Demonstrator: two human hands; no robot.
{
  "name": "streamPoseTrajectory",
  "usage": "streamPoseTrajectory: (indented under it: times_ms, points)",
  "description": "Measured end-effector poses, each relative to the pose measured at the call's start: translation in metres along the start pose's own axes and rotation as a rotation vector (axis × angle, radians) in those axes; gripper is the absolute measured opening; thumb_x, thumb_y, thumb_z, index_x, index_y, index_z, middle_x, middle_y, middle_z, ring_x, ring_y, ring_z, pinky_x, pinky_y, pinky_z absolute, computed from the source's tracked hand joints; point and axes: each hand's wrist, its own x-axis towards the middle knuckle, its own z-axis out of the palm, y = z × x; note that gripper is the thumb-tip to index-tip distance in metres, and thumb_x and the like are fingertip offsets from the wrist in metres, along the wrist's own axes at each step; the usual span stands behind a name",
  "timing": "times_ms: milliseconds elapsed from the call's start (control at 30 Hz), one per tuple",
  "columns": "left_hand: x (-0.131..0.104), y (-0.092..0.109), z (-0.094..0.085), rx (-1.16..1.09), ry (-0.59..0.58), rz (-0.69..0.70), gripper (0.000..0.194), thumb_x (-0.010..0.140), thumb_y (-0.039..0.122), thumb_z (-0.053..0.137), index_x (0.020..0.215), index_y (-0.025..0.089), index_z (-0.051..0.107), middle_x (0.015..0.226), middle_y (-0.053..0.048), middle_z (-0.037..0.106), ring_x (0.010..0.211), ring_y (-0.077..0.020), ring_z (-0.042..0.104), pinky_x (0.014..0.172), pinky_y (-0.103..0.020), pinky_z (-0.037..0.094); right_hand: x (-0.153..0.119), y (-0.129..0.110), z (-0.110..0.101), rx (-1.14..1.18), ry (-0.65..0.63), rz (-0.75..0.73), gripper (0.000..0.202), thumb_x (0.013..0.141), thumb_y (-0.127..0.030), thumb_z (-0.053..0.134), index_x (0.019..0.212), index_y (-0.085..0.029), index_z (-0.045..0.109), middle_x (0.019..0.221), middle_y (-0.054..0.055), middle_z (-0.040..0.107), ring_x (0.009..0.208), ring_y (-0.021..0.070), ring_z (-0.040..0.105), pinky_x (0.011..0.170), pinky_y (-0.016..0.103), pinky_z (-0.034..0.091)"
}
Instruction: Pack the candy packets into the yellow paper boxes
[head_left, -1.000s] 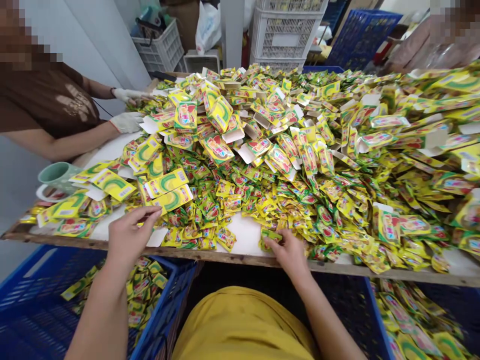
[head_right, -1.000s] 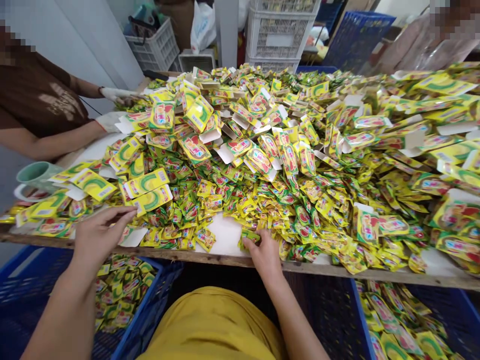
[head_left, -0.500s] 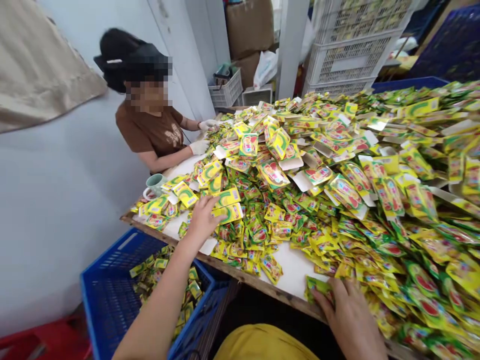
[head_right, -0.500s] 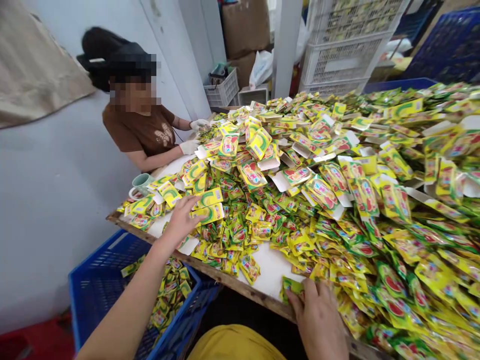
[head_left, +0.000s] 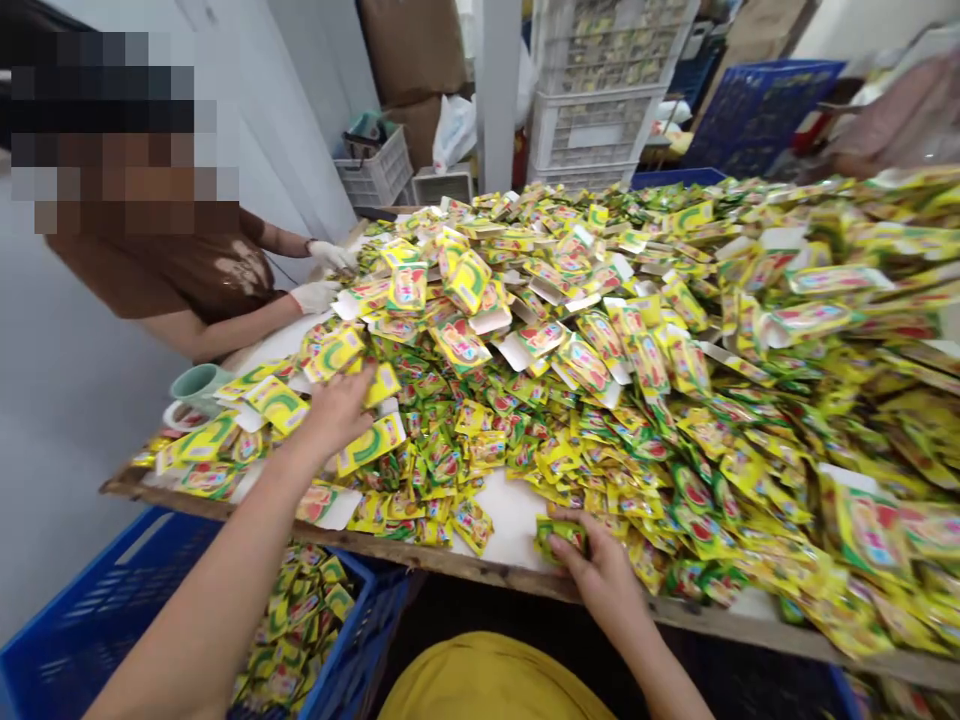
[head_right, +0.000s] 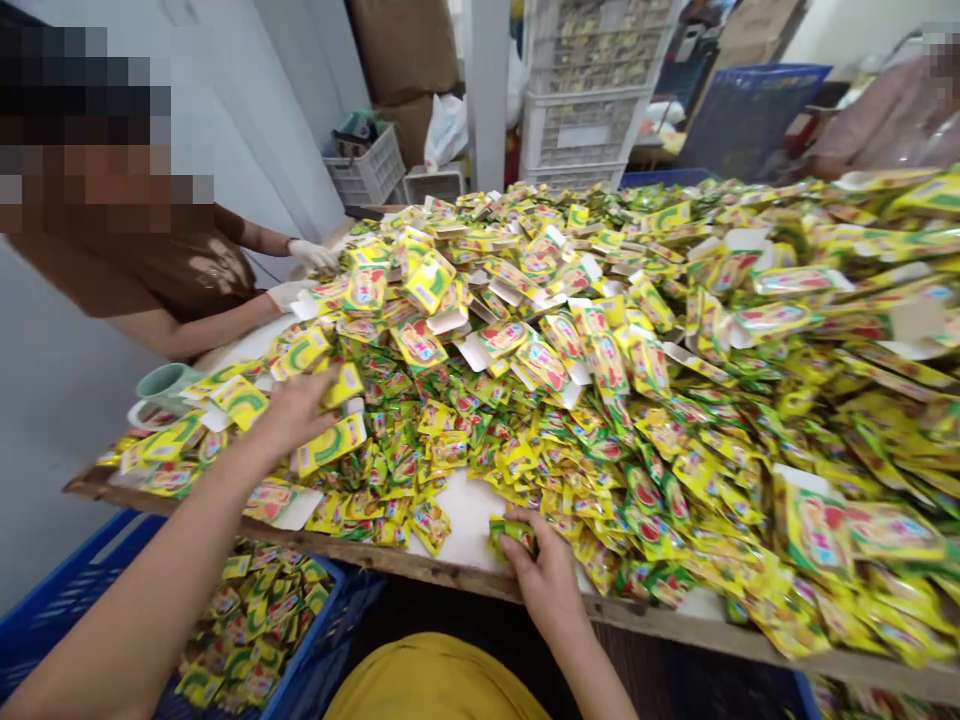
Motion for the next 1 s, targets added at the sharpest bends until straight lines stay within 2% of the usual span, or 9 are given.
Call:
streamPoseTrajectory:
  times_ms: [167, 300, 400, 533, 600, 700, 833, 933, 1000]
  points:
    - [-0.030, 0.043, -0.033, -0.313, 0.205, 0.056, 0.059, 0.075, 0.030, 0.054, 0.132, 0.017, 0.047, 0.126, -0.009, 0.060, 0.110, -0.0288, 0.058, 0.096, -0.039, 0.045, 0.000, -0.003, 0.002, 0.228, -0.020, 0.145, 0.038, 0.074, -0.038, 0.068, 0.105, -0.018, 0.061, 0.069, 0.000, 0.060, 0.060, 0.0169, 0.057, 0.046, 0.027, 0.053]
    - [-0.063, 0.103, -0.018, -0.422, -0.205, 0.313, 0.036, 0.079, 0.019, 0.048, 0.114, 0.022, 0.058, 0.099, -0.006, 0.068, 0.090, -0.0231, 0.065, 0.080, -0.029, 0.050, -0.004, -0.010, -0.006, 0.228, -0.011, 0.072, 0.037, 0.081, -0.041, 0.063, 0.109, -0.017, 0.060, 0.070, 0.001, 0.060, 0.059, 0.0150, 0.056, 0.048, 0.024, 0.048]
    - [-0.072, 0.143, 0.006, -0.336, -0.548, 0.464, 0.031, 0.074, 0.012, 0.053, 0.102, 0.023, 0.058, 0.086, -0.005, 0.068, 0.078, -0.0227, 0.065, 0.066, -0.026, 0.049, -0.009, -0.025, -0.020, 0.203, 0.036, -0.090, 0.034, 0.084, -0.040, 0.061, 0.111, -0.020, 0.059, 0.097, 0.007, 0.066, 0.079, 0.0185, 0.063, 0.064, 0.027, 0.052]
    - [-0.048, 0.177, 0.018, -0.396, -0.659, 0.620, 0.023, 0.075, 0.018, 0.060, 0.098, 0.020, 0.061, 0.095, -0.008, 0.068, 0.088, -0.0256, 0.064, 0.074, -0.030, 0.048, -0.008, -0.038, -0.029, 0.011, -0.171, -0.278, 0.024, 0.085, -0.029, 0.060, 0.108, -0.024, 0.063, 0.121, 0.008, 0.063, 0.111, 0.0242, 0.058, 0.091, 0.035, 0.046]
    - [-0.031, 0.186, 0.019, -0.524, -0.655, 0.554, 0.032, 0.073, 0.023, 0.066, 0.104, 0.020, 0.060, 0.097, -0.007, 0.067, 0.089, -0.0256, 0.063, 0.076, -0.032, 0.048, -0.004, -0.031, -0.027, -0.097, -0.196, -0.261, 0.022, 0.083, -0.023, 0.059, 0.104, -0.022, 0.064, 0.112, 0.008, 0.068, 0.107, 0.0253, 0.060, 0.093, 0.038, 0.045]
    - [-0.019, 0.190, 0.027, -0.841, -0.533, 0.251, 0.059, 0.063, 0.024, 0.077, 0.117, 0.021, 0.054, 0.102, -0.007, 0.065, 0.090, -0.0244, 0.062, 0.079, -0.033, 0.048, 0.000, -0.012, -0.022, -0.179, -0.093, -0.134, 0.021, 0.081, -0.023, 0.056, 0.100, -0.018, 0.064, 0.099, 0.009, 0.071, 0.095, 0.0273, 0.064, 0.086, 0.041, 0.047]
    - [-0.043, 0.196, 0.058, -1.243, -0.316, -0.139, 0.075, 0.063, 0.022, 0.077, 0.130, 0.019, 0.041, 0.108, -0.008, 0.062, 0.093, -0.0223, 0.061, 0.083, -0.034, 0.047, -0.003, 0.001, -0.021, -0.146, -0.047, -0.091, 0.022, 0.082, -0.026, 0.057, 0.102, -0.018, 0.063, 0.100, 0.008, 0.070, 0.095, 0.0268, 0.064, 0.085, 0.040, 0.048]
    - [-0.062, 0.205, 0.073, -1.375, -0.189, -0.217, 0.073, 0.067, 0.020, 0.074, 0.130, 0.018, 0.038, 0.107, -0.008, 0.059, 0.093, -0.0210, 0.059, 0.084, -0.034, 0.047, -0.006, -0.013, -0.027, -0.046, 0.037, -0.151, 0.021, 0.084, -0.027, 0.058, 0.104, -0.021, 0.062, 0.101, 0.007, 0.068, 0.096, 0.0241, 0.063, 0.084, 0.036, 0.048]
    - [-0.062, 0.212, 0.072, -1.344, -0.195, -0.121, 0.071, 0.069, 0.016, 0.071, 0.132, 0.021, 0.037, 0.105, -0.006, 0.057, 0.092, -0.0198, 0.058, 0.085, -0.034, 0.046, -0.003, -0.031, -0.031, 0.026, 0.128, -0.235, 0.020, 0.087, -0.027, 0.058, 0.106, -0.023, 0.061, 0.101, 0.005, 0.066, 0.095, 0.0217, 0.062, 0.083, 0.033, 0.048]
